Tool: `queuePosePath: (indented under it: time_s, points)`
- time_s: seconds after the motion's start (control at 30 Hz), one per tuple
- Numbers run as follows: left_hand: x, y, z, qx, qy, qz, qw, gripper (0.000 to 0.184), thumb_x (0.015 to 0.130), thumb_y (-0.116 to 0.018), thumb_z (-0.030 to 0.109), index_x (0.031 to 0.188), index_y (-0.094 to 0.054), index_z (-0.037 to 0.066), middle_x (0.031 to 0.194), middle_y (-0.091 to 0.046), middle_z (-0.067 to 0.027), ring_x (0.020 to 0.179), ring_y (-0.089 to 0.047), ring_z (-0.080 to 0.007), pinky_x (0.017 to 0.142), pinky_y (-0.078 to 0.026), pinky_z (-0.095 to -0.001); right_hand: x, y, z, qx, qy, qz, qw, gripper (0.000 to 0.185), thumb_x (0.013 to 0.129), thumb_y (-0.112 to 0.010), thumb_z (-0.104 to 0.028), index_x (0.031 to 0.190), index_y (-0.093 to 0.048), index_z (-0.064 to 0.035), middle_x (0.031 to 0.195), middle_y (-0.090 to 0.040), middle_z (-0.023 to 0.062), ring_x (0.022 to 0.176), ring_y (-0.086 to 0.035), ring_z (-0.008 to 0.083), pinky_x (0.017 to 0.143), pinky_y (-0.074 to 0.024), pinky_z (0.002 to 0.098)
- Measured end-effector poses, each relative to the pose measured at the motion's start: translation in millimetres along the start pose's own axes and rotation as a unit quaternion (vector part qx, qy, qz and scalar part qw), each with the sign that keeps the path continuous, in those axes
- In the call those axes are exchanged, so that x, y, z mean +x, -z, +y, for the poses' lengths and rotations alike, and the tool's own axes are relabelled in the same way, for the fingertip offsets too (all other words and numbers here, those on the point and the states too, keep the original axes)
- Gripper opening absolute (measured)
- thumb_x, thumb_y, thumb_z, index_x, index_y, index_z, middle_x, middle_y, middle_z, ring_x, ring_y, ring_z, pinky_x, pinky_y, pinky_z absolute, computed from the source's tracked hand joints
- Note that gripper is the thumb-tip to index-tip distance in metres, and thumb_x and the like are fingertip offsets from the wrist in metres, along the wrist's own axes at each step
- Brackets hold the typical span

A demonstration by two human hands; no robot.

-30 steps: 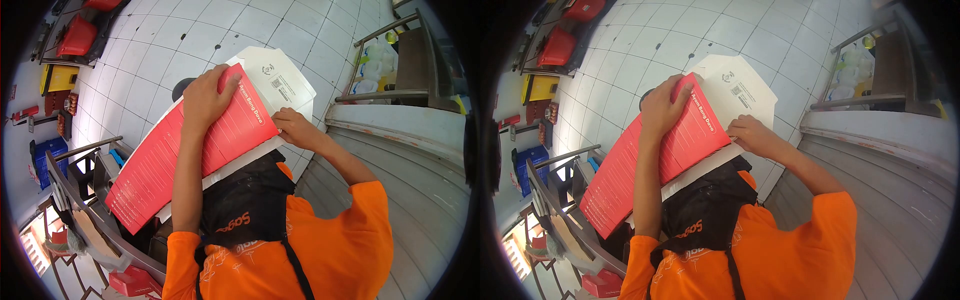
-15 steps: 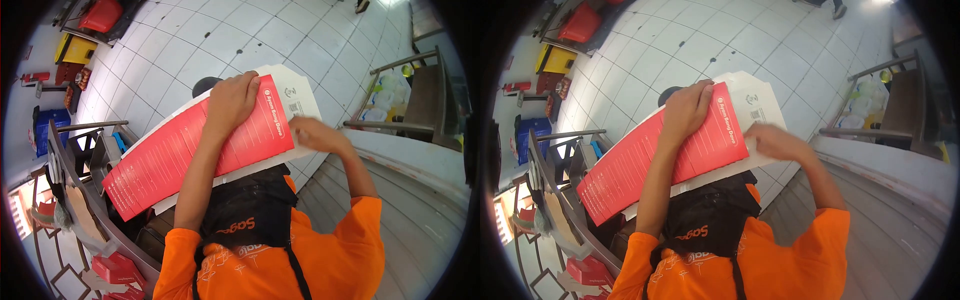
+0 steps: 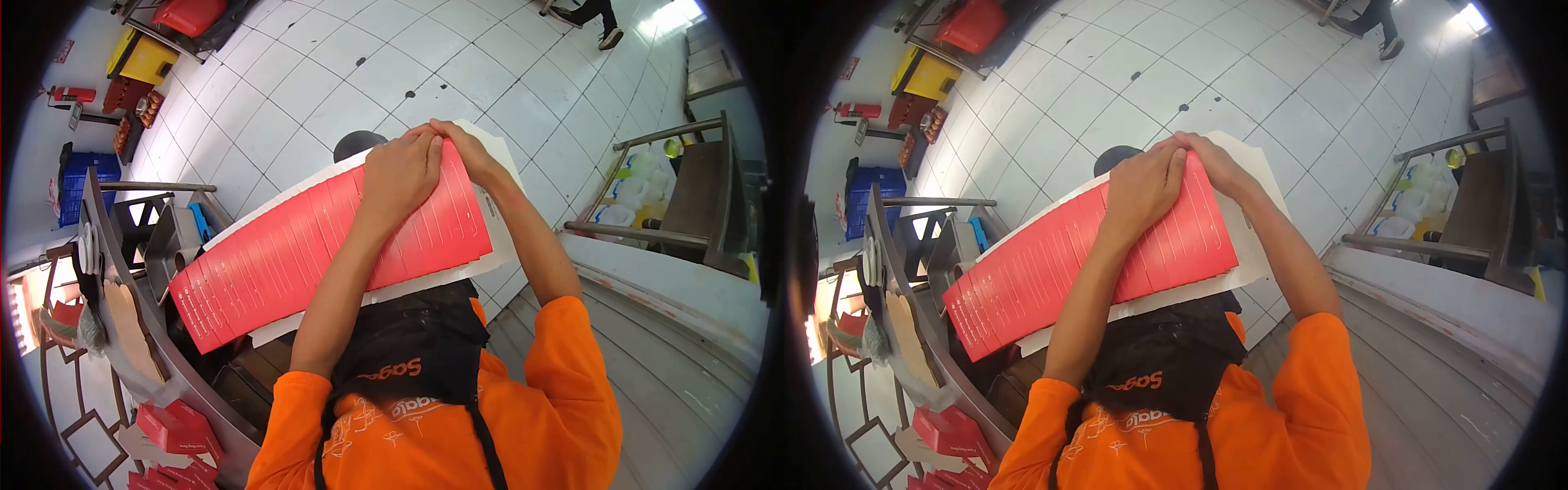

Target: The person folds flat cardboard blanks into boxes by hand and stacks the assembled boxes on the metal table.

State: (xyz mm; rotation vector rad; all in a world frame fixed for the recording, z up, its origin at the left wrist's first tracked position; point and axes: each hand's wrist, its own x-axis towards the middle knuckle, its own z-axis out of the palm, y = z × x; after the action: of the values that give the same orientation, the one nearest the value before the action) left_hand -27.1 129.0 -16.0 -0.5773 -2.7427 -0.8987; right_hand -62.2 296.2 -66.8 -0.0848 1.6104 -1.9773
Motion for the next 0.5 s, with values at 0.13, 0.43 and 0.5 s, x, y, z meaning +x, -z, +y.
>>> queuePosePath:
  time_s: [0.13, 0.43, 0.5]
  points:
    - [0, 4, 3, 0.013, 0.029, -0.069, 0.997, 0.033, 0.107, -0.049, 0.028, 0.105, -0.075, 0.008, 0.083, -0.074, -0.0149, 0.069, -0.069, -0.0346, 0.063, -0.052, -0.0478, -6, 5, 0, -0.020, 0.013, 0.024, 0.999, 0.060, 0.114, -0.030, -0.043, 0.137, -0.066, -0.0006, 0.136, -0.068, 0.0124, 0.132, -0.058, 0.0230, 0.118, -0.0378, 0.0350]
    - [-5, -4, -5, 0.025, 0.019, -0.017, 0.999, 0.032, 0.104, -0.055, 0.032, 0.091, -0.072, 0.009, 0.075, -0.071, -0.0114, 0.068, -0.068, -0.0330, 0.060, -0.050, -0.0475, -181, -43, 36, -0.192, 0.033, 0.133, 0.972, 0.075, 0.113, -0.034, -0.059, 0.149, -0.049, 0.0045, 0.143, -0.059, 0.0143, 0.136, -0.053, 0.0238, 0.119, -0.0363, 0.0403]
    - [-7, -5, -2, 0.021, 0.020, -0.023, 0.999, 0.033, 0.104, -0.056, 0.034, 0.091, -0.072, 0.009, 0.075, -0.071, -0.0106, 0.068, -0.069, -0.0322, 0.060, -0.050, -0.0472, -204, -70, 56, -0.201, -0.010, 0.168, 0.965, 0.065, 0.111, -0.052, -0.049, 0.146, -0.050, 0.0056, 0.137, -0.062, 0.0116, 0.130, -0.055, 0.0217, 0.113, -0.0400, 0.0378]
